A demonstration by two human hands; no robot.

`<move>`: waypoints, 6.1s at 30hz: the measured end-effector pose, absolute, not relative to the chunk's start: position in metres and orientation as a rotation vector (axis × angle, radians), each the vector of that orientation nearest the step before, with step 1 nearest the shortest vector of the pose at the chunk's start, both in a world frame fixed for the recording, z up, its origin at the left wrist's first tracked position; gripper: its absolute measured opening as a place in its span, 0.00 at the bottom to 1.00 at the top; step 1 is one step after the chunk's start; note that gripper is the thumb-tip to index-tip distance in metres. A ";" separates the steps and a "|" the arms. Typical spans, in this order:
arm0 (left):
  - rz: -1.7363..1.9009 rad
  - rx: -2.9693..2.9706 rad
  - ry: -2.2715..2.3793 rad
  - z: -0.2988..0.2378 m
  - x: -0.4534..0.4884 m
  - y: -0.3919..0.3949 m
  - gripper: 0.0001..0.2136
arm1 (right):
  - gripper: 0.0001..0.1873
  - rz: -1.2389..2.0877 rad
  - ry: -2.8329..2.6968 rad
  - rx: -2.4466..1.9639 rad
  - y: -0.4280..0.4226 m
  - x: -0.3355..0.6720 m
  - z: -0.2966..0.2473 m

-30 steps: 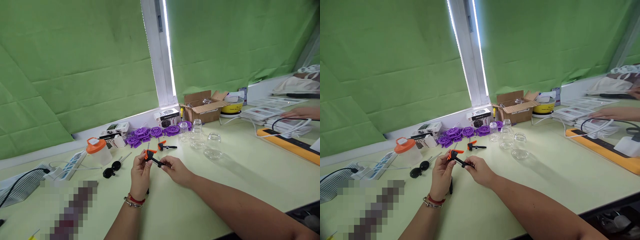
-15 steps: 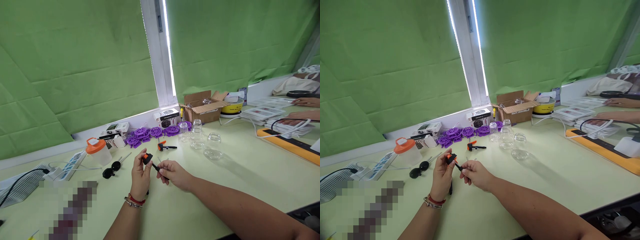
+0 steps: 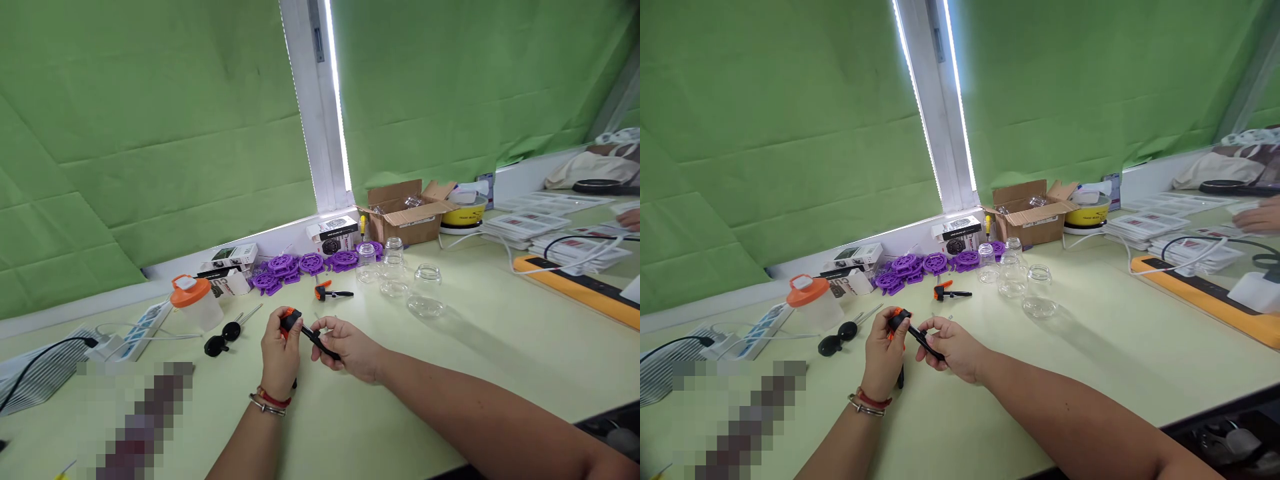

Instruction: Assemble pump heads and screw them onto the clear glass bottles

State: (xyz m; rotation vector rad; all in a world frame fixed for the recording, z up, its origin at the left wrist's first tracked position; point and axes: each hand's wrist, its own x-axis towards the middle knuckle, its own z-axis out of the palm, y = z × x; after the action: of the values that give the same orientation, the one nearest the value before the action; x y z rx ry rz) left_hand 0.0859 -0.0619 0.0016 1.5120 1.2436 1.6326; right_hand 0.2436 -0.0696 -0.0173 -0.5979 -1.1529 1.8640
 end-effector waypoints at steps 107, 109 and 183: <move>1.241 2.185 2.004 0.000 0.088 -0.065 0.12 | 0.16 1.723 -1.242 -0.777 -0.070 0.241 -0.023; 1.260 2.203 1.978 -0.001 0.088 -0.064 0.12 | 0.16 1.735 -1.238 -0.773 -0.069 0.242 -0.024; 1.060 2.645 1.693 0.000 0.107 -0.078 0.49 | 0.17 1.811 -0.974 -0.614 -0.062 0.243 -0.034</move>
State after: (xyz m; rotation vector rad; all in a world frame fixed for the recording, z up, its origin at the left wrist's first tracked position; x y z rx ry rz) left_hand 0.1071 -0.0777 0.0000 2.6451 1.6934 1.0605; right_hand 0.2430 -0.0620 -0.0335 -0.6144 -0.9739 1.8111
